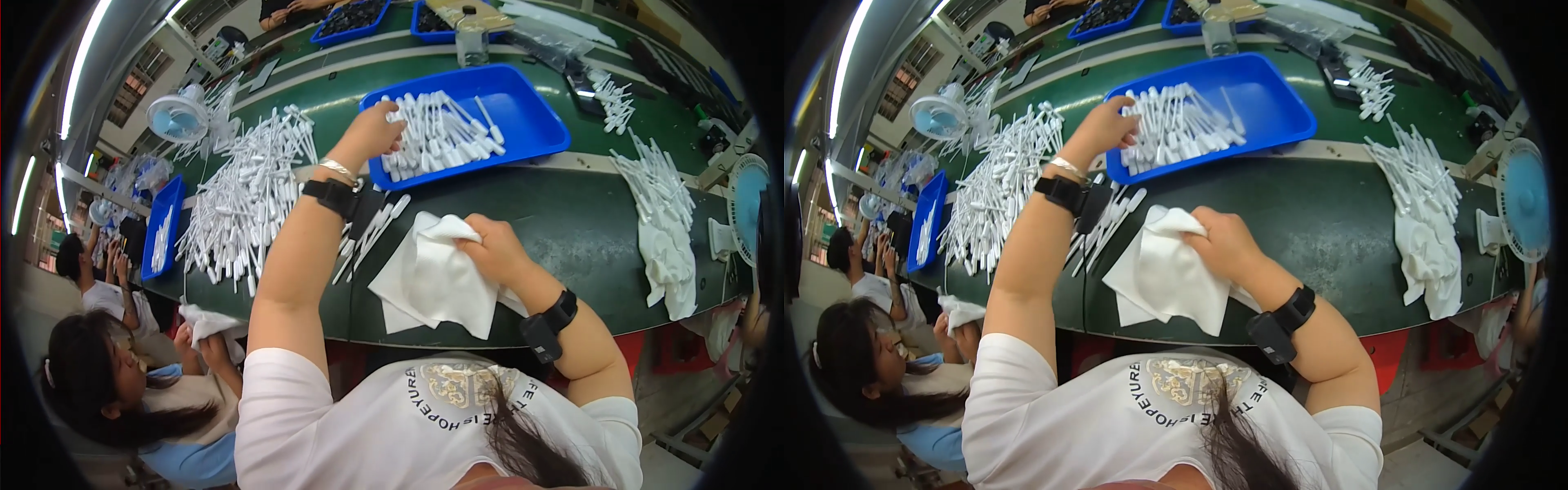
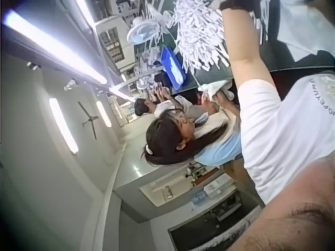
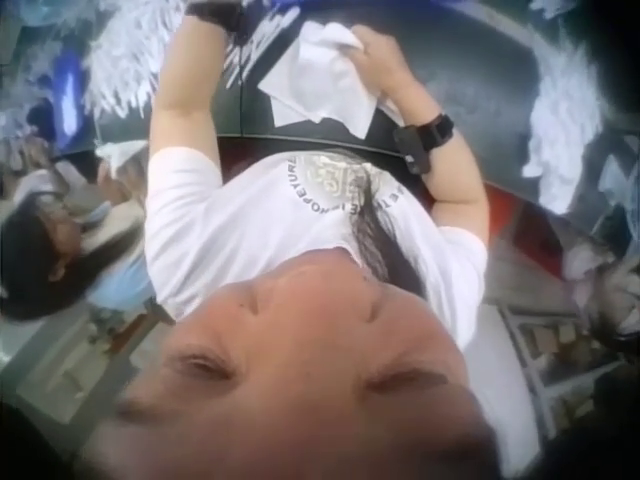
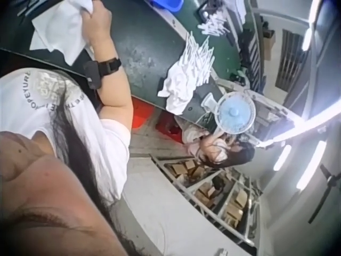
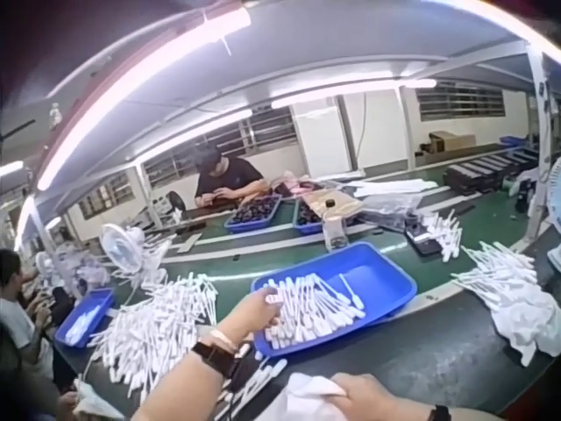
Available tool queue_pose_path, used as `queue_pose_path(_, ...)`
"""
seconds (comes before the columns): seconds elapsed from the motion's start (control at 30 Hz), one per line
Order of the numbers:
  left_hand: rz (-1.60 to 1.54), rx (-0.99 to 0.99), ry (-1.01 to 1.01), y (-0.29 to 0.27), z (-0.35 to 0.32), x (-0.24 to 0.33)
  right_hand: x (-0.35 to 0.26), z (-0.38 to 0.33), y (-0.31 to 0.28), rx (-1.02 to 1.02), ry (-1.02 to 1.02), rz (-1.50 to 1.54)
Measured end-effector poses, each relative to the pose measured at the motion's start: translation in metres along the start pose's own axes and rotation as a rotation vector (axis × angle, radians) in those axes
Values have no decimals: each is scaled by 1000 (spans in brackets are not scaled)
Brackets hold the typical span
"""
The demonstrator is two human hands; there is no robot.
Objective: The person picks up a swab from a pile, wipes the handle and tip with a cloth, and places it into a blue tray. This process is repeated for additional swabs, handling them one at a time.
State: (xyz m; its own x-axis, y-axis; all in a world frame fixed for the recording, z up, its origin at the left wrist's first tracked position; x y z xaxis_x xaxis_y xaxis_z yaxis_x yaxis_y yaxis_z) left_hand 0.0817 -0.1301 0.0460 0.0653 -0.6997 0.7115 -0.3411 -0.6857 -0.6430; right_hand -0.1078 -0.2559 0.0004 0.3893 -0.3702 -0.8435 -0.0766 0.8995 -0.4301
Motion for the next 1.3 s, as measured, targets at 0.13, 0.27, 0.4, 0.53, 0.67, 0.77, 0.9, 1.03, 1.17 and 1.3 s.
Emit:
queue_pose_path(0.13,-205,-214,50,-28,-53,-16,-4,-1,1,-20,-4,21)
queue_pose_path(0.27,132,-175,-146,-48,-67,-91,-2,0,1,-48,2,-18)
queue_pose_path(0.4,390,100,43,-47,-64,-112,-3,0,9,-87,13,-46)
queue_pose_path(0.53,497,171,71,-26,-45,-101,-7,-2,11,-78,18,-40)
queue_pose_path(0.67,477,122,127,-25,-49,-87,-7,-1,7,-44,-21,-36)
queue_pose_path(0.77,271,-24,35,-61,-80,-72,-8,0,4,-22,-27,-25)
queue_pose_path(0.9,-643,-294,253,-89,-129,-41,-5,-1,4,-61,0,39)
queue_pose_path(1.03,-1147,-257,207,-47,-144,-40,-3,-4,1,42,94,405)
queue_pose_path(1.17,-1398,-211,-71,50,-136,-70,-8,-3,1,165,58,548)
queue_pose_path(1.3,-1054,-248,-30,104,-154,-53,-13,-5,-11,253,-26,372)
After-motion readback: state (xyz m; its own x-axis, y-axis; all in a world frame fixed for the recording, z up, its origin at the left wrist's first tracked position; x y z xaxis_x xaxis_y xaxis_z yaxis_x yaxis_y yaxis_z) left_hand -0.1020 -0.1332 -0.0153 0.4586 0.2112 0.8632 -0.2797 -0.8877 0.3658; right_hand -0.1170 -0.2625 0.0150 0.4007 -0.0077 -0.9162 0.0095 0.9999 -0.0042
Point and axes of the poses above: each hand's wrist, its own z-axis towards the middle knuckle, its own y-axis out of the palm, x = y × z, the point moved 10 cm from there along z, towards the middle knuckle, and after that the axes turned 15 degrees about -y, right-handed, at the moved point
